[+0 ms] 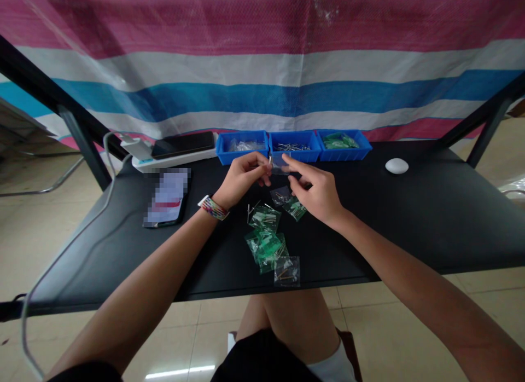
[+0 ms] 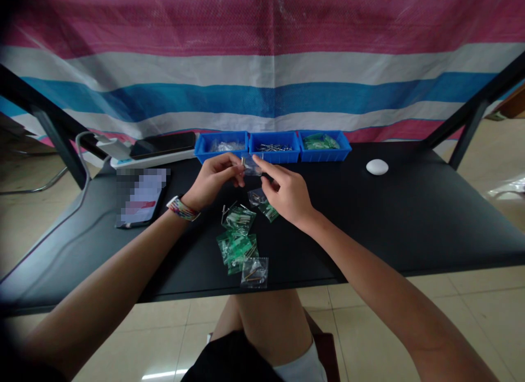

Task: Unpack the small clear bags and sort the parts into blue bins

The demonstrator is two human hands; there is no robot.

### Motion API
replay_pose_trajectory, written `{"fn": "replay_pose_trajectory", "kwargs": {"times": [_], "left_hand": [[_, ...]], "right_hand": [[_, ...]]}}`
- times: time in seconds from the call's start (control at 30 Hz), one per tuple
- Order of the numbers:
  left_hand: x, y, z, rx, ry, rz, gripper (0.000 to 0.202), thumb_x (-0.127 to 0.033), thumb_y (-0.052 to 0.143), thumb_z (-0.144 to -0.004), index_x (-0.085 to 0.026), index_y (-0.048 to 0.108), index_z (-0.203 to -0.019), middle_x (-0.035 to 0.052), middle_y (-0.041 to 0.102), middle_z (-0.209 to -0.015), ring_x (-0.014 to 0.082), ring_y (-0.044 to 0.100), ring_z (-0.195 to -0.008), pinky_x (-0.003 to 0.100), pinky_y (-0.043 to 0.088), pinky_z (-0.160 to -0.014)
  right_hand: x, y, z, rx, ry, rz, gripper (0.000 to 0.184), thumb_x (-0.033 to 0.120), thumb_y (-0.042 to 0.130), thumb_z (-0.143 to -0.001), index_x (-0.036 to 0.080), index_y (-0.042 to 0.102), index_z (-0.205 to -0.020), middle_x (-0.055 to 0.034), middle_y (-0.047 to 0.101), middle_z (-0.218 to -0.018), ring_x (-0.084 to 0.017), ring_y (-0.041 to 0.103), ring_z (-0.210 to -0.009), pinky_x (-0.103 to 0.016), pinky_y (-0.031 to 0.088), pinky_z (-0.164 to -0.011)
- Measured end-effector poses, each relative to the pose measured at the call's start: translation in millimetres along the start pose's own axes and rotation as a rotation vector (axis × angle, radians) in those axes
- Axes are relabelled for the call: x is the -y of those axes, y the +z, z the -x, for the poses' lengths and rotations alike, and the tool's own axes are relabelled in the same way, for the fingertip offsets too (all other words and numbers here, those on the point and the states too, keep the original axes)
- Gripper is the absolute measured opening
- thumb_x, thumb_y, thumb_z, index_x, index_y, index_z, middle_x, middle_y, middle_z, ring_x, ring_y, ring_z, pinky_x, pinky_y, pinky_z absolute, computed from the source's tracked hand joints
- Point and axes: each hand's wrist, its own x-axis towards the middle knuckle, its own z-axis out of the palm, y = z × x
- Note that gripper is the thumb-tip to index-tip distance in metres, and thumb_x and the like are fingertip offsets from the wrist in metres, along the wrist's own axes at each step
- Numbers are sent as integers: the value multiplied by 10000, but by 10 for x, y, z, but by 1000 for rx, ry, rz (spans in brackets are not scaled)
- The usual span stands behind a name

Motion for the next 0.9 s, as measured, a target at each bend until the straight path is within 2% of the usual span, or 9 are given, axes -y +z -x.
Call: {"fn": "replay_pose_trajectory", "kwargs": {"times": [0.1,0.17,0.3,0.43,0.53,0.67,0.8,0.9], "left_hand": [[54,-51,-37,-153,43,-8,292,-410,806,-875,-160,653,-871,9,679,-770,121,699,-574,213,512,-538],[98,-98,-69,-275,59,-15,281,-407,789,-895,-163,650,-888,6,683,-791,111,702,-561,196,503,-520],[160,-186,-121,-484,-15,12,270,-388,780,-902,-169,622,-904,25,727,-836,110,713,-550,180,503,-484],[164,-235,-135,-584,-133,76,269,-369,784,-881,-182,600,-941,45,770,-912,119,728,-561,180,517,-464],[155,-246,-135,-591,-140,98,221,-334,741,-881,-188,577,-903,23,752,-872,115,716,-544,176,507,-454],[163,-236,-135,-527,-76,77,154,-293,683,-873,-190,569,-856,-13,693,-773,91,667,-508,172,491,-460],[166,-207,-111,-423,-10,20,117,-271,654,-868,-186,580,-838,-21,661,-737,80,633,-504,176,483,-482],[124,-169,-71,-287,35,-21,129,-289,664,-885,-178,611,-846,-18,648,-720,87,629,-527,191,495,-514]], "right_hand": [[-22,13,-15,-24,3,30,599,163,620,-958,313,581,-1537,-40,795,-1141,-223,725,-865,-420,628,-876],[-34,8,-28,-11,-27,126,524,158,661,-933,269,643,-1445,-53,787,-1098,-265,709,-1010,-463,600,-959],[-51,-3,-29,151,-56,286,310,213,782,-882,201,756,-1191,-97,770,-1122,-335,636,-1140,-518,542,-1030],[-79,24,-1,273,-41,335,349,184,803,-846,188,772,-1193,-121,752,-1146,-341,612,-1142,-518,525,-1043],[-106,37,6,290,-28,337,386,136,796,-826,181,778,-1209,-123,732,-1118,-332,614,-1101,-508,534,-1016],[-126,28,-14,248,-14,260,384,88,782,-806,185,790,-1177,-112,693,-1093,-306,647,-1070,-476,550,-974],[-128,39,-51,160,29,20,340,42,698,-813,183,792,-1108,-60,702,-961,-219,694,-869,-395,574,-853],[-139,60,-85,86,138,-215,285,124,737,-819,198,780,-1091,-22,726,-855,-201,707,-805,-378,576,-818]]}}
